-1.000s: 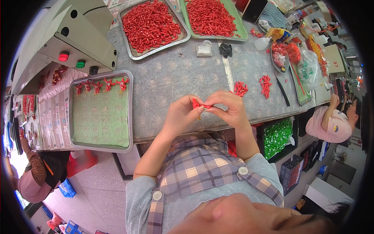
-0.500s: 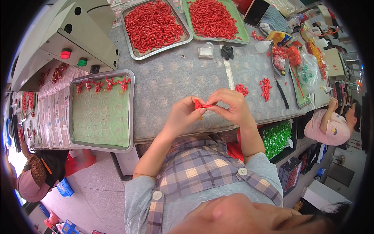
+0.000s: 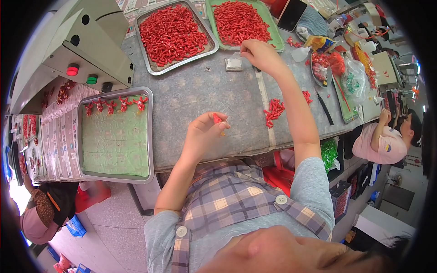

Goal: The person assembles small red plastic toy components by hand, joining them together.

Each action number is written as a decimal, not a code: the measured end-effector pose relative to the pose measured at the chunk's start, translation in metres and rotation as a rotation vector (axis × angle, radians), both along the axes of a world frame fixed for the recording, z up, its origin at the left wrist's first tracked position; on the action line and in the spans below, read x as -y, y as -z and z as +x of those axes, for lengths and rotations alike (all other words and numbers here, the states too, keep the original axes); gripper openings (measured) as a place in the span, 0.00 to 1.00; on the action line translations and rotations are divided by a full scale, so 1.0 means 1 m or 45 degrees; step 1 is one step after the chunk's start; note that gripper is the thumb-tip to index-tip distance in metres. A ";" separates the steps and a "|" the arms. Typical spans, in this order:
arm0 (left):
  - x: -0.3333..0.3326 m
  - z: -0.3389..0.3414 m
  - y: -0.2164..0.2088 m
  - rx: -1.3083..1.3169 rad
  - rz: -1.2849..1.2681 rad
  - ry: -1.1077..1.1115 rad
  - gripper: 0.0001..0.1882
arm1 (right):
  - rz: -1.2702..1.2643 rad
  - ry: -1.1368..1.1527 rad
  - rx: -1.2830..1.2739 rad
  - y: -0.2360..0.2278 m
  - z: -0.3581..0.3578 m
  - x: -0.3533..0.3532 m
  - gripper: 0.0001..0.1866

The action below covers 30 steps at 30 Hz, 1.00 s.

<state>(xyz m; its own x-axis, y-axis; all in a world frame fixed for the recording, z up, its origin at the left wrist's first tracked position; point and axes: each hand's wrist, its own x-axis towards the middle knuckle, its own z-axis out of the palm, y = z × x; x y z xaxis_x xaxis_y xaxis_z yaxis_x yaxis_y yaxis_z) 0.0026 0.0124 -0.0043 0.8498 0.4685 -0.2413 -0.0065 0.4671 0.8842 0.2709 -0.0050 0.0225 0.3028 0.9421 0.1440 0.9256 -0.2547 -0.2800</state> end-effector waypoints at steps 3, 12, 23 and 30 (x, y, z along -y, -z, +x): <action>-0.002 0.000 0.002 -0.017 -0.005 -0.004 0.08 | -0.070 -0.002 0.110 -0.001 -0.001 -0.008 0.06; -0.003 0.001 0.006 0.041 -0.081 -0.049 0.13 | -0.043 -0.036 0.282 0.004 -0.004 -0.009 0.05; 0.000 -0.002 0.004 0.070 -0.059 -0.060 0.15 | 0.024 -0.112 0.214 0.001 0.004 -0.004 0.05; -0.005 -0.006 0.005 0.069 -0.143 -0.104 0.16 | -0.051 0.246 -0.392 0.029 0.041 0.044 0.06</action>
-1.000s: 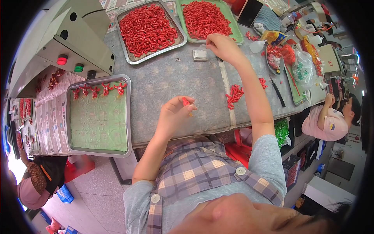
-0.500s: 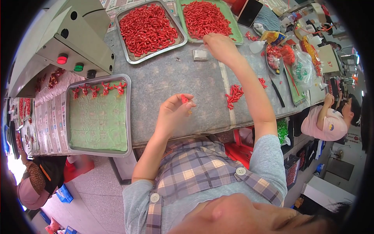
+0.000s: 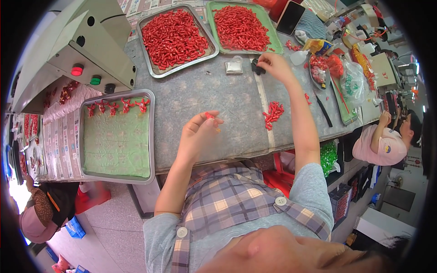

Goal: The person assembles small red plastic toy components by hand, joining them together.

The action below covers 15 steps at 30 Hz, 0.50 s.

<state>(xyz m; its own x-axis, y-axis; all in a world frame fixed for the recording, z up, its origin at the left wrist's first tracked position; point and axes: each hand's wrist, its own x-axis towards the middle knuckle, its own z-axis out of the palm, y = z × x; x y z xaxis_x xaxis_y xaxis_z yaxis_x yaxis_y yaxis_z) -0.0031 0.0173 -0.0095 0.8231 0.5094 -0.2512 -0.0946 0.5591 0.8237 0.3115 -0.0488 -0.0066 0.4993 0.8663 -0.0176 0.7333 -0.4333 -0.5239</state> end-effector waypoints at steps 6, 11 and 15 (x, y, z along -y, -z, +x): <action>0.001 0.003 -0.002 -0.029 0.005 0.041 0.16 | 0.120 -0.101 0.217 0.026 -0.006 0.008 0.06; 0.002 0.004 -0.003 0.016 0.043 0.064 0.17 | 0.066 -0.065 0.170 0.013 -0.010 0.011 0.06; 0.002 0.002 0.000 0.025 0.062 0.074 0.18 | 0.135 0.092 -0.104 -0.016 -0.042 0.020 0.06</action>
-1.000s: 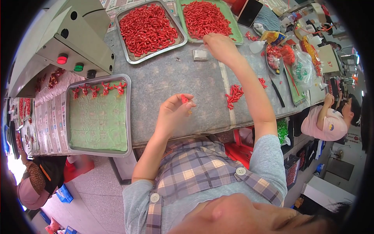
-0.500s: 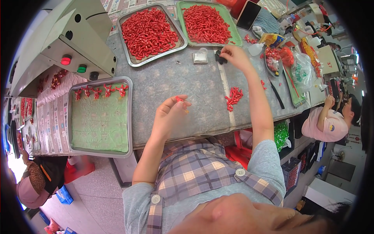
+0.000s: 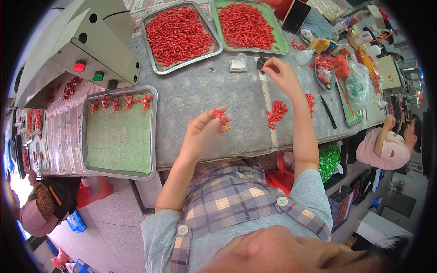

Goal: The person assembles small red plastic toy components by hand, joining them together.

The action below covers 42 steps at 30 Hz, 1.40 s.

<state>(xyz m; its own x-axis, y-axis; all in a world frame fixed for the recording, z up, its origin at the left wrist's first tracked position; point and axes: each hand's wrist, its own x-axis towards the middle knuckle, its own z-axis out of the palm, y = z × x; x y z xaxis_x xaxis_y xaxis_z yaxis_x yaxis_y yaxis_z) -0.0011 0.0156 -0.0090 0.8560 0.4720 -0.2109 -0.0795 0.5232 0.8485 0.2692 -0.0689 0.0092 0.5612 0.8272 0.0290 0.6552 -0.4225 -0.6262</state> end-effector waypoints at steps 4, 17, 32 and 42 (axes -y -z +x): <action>0.002 0.002 -0.006 0.031 -0.067 0.052 0.15 | 0.423 -0.499 -0.666 -0.030 -0.077 0.011 0.05; 0.002 -0.004 -0.005 0.132 -0.006 0.005 0.08 | 0.342 -0.582 -0.637 -0.033 -0.115 0.014 0.04; 0.005 -0.003 -0.008 0.049 -0.099 0.127 0.08 | 0.212 -0.451 -0.542 -0.053 -0.124 0.019 0.04; 0.010 0.000 -0.004 0.071 -0.209 0.113 0.09 | 0.106 -0.435 -0.603 -0.053 -0.122 0.017 0.07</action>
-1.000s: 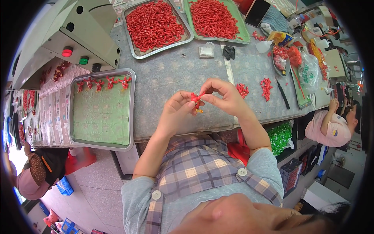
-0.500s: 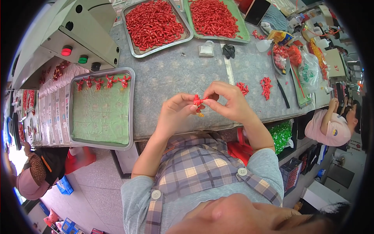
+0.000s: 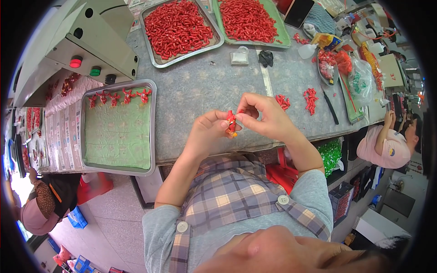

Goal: The person assembles small red plastic toy components by hand, joining them together.

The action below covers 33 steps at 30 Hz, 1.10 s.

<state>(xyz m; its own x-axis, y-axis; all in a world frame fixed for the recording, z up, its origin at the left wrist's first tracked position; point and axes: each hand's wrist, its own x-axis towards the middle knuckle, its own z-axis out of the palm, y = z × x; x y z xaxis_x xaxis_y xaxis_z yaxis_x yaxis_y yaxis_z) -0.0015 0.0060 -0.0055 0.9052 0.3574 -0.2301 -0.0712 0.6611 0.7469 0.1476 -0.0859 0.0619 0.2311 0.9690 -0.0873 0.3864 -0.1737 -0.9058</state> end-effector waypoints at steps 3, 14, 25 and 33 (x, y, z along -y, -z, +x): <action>0.001 0.000 0.001 0.013 -0.035 0.004 0.08 | -0.052 -0.003 -0.003 -0.001 0.000 -0.001 0.07; 0.001 -0.001 -0.005 0.025 0.324 -0.160 0.09 | 0.236 -0.092 0.177 0.009 -0.001 0.007 0.04; 0.007 -0.002 -0.007 -0.059 0.941 -0.294 0.11 | 0.722 -0.087 0.586 0.026 -0.005 0.015 0.09; 0.006 -0.003 -0.005 -0.035 0.898 -0.247 0.10 | 0.709 -0.082 0.599 0.024 -0.008 0.017 0.08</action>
<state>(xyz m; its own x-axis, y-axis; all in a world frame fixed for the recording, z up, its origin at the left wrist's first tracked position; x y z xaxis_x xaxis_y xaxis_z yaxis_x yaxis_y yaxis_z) -0.0047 0.0000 -0.0005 0.8075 0.5826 0.0924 -0.1133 -0.0005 0.9936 0.1394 -0.1027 0.0380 0.0636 0.8539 0.5166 0.7503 0.3004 -0.5889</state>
